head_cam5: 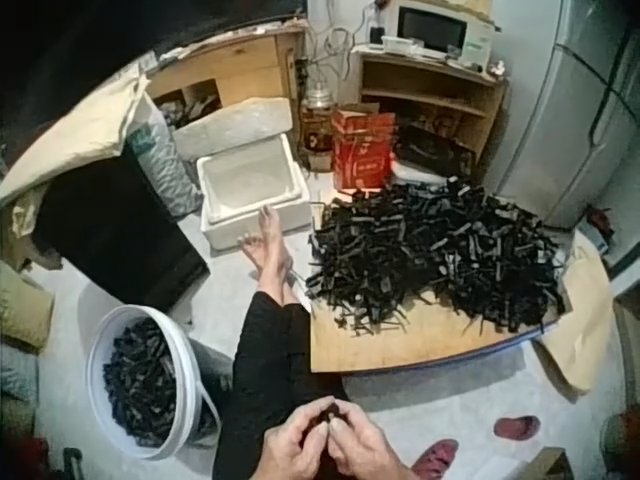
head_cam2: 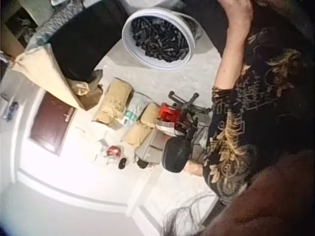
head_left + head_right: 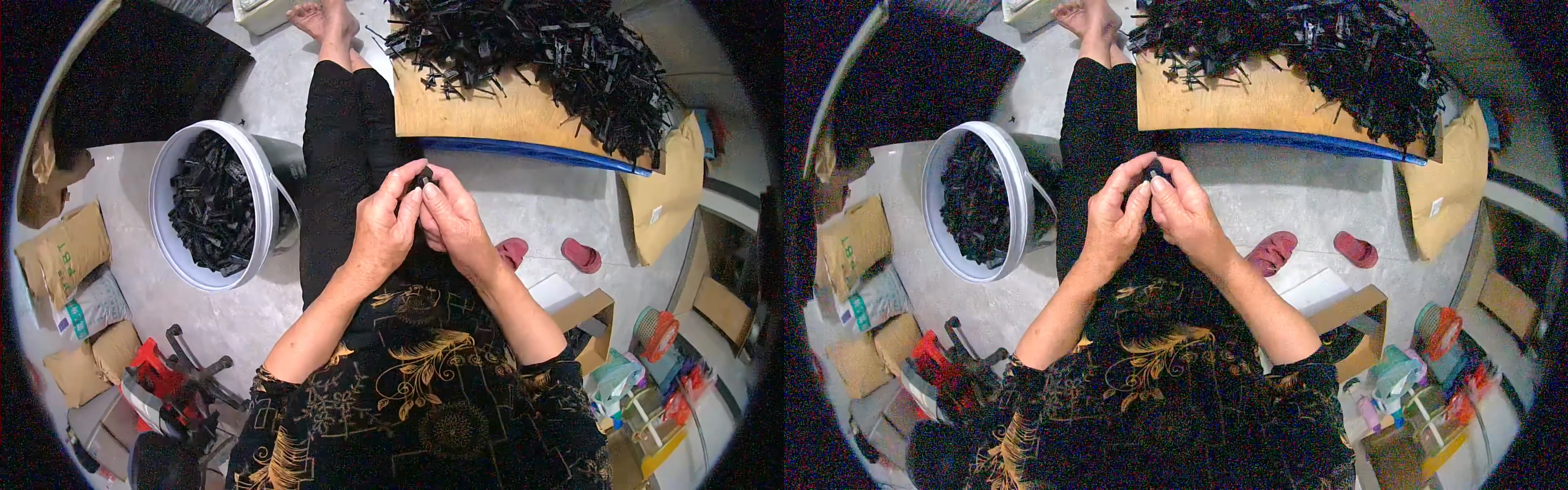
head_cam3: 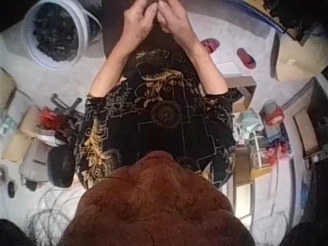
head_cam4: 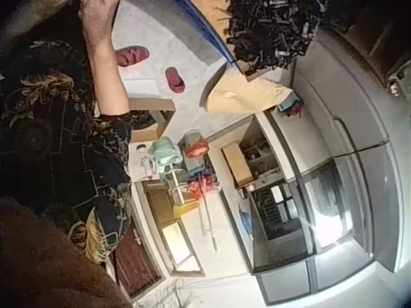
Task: Sort small black plastic components from a crate into a nearby bucket while sitting on the floor.
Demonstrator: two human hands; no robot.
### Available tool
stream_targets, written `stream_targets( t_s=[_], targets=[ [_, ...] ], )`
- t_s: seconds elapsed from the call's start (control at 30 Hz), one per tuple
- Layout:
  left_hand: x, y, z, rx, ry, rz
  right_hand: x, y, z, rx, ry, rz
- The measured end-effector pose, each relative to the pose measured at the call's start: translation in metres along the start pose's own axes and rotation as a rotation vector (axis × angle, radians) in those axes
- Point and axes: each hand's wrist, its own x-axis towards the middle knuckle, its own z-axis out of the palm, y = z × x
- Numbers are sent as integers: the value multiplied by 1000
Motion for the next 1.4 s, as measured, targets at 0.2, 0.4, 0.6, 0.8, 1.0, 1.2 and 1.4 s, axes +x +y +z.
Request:
stream_targets(
  t_s=[0.2,0.4,0.6,0.8,1.0,1.2,1.4],
  targets=[
    [6,-6,-1,126,63,132,8,-4,2,22,-42,48],
    [12,-3,-15,148,80,131,30,-9,3,-239,-68,-8],
    [1,11,-78,258,227,82,51,-33,-28,-949,67,-400],
    [-18,-5,-204,734,586,219,84,-56,-93,-1505,545,-637],
    [-29,-17,-223,1123,562,231,98,-54,-98,-1733,553,-485],
    [-17,-10,-146,99,434,97,90,-58,-122,-1036,256,-758],
    [9,17,-58,-627,-12,-216,39,-71,-67,-445,152,-213]
  ],
)
